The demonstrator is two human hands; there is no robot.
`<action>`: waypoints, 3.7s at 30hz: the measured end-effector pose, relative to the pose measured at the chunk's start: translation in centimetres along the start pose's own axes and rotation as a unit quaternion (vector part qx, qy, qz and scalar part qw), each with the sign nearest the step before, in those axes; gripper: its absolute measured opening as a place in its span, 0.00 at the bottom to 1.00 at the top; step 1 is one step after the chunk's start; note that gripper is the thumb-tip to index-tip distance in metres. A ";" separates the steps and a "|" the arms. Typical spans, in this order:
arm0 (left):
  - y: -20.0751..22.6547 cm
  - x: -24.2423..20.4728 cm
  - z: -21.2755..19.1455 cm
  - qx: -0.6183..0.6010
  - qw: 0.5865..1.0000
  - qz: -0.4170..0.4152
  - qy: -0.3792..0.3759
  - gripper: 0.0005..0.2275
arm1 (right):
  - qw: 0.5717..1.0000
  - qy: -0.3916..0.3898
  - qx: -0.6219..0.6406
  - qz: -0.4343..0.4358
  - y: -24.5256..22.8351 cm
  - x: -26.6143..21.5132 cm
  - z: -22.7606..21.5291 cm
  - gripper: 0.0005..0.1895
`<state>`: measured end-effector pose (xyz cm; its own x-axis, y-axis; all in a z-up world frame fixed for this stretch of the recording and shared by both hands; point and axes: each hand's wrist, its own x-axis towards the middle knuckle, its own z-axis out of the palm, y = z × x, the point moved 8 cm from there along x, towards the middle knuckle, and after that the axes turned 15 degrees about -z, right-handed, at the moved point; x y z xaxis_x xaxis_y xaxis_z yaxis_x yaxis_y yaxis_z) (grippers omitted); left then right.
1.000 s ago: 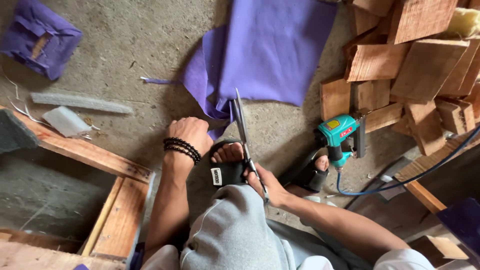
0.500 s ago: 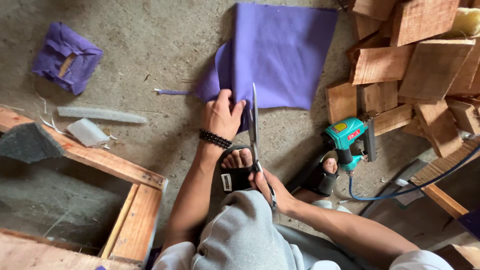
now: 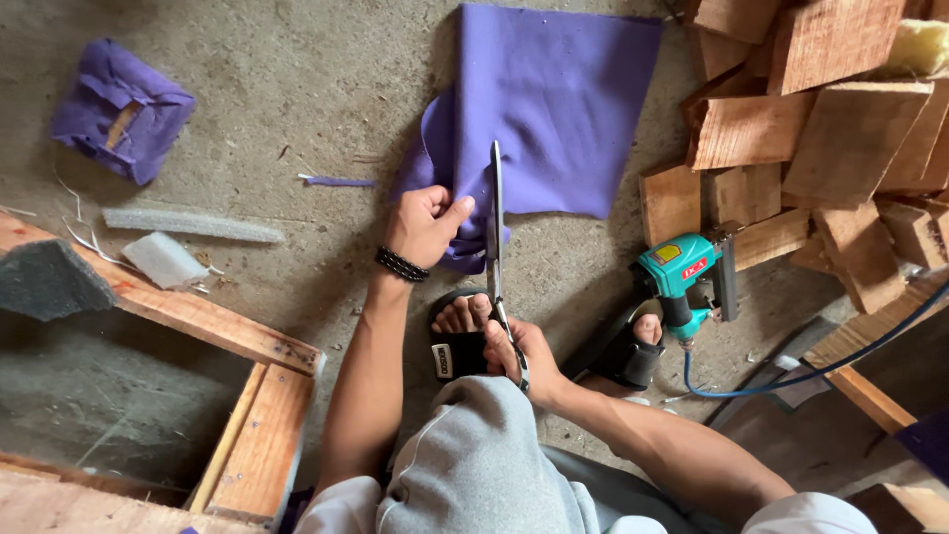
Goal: The person cuts purple fabric with scissors, wraps it around small wooden blocks, and secures it using a staple gun. The process is repeated for multiple blocks, with excess fabric trimmed after stapling.
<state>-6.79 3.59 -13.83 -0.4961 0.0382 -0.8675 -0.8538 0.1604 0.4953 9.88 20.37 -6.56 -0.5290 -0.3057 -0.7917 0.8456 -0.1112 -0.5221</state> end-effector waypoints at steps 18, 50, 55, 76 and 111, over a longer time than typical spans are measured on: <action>-0.3 -0.3 0.4 0.006 0.995 -0.015 -0.102 0.15 | 0.993 -0.076 -0.066 -0.055 -2.6 -0.4 -0.1 0.27; 0.3 -0.6 0.1 -0.053 0.997 -0.023 -0.059 0.15 | 0.992 0.018 -0.108 -0.066 -9.3 10.2 -4.0 0.23; -0.1 -0.8 -0.4 -0.049 0.998 -0.009 -0.040 0.15 | 0.985 -0.035 -0.127 -0.107 -11.5 10.0 -3.0 0.22; 5.0 -7.5 -6.4 0.209 0.910 0.212 0.289 0.03 | 0.771 -0.179 -0.589 -0.164 -19.3 -3.7 -11.4 0.20; 8.6 -19.8 25.5 0.335 0.659 0.634 -0.229 0.10 | 0.595 -0.094 -0.691 -0.399 -9.6 -3.7 -9.0 0.16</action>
<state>-0.29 29.33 6.45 -0.5124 0.8292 0.2234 0.5374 0.1067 0.8365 3.08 31.12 -1.49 -0.5956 -0.7917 -0.1357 -0.6048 0.5532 -0.5728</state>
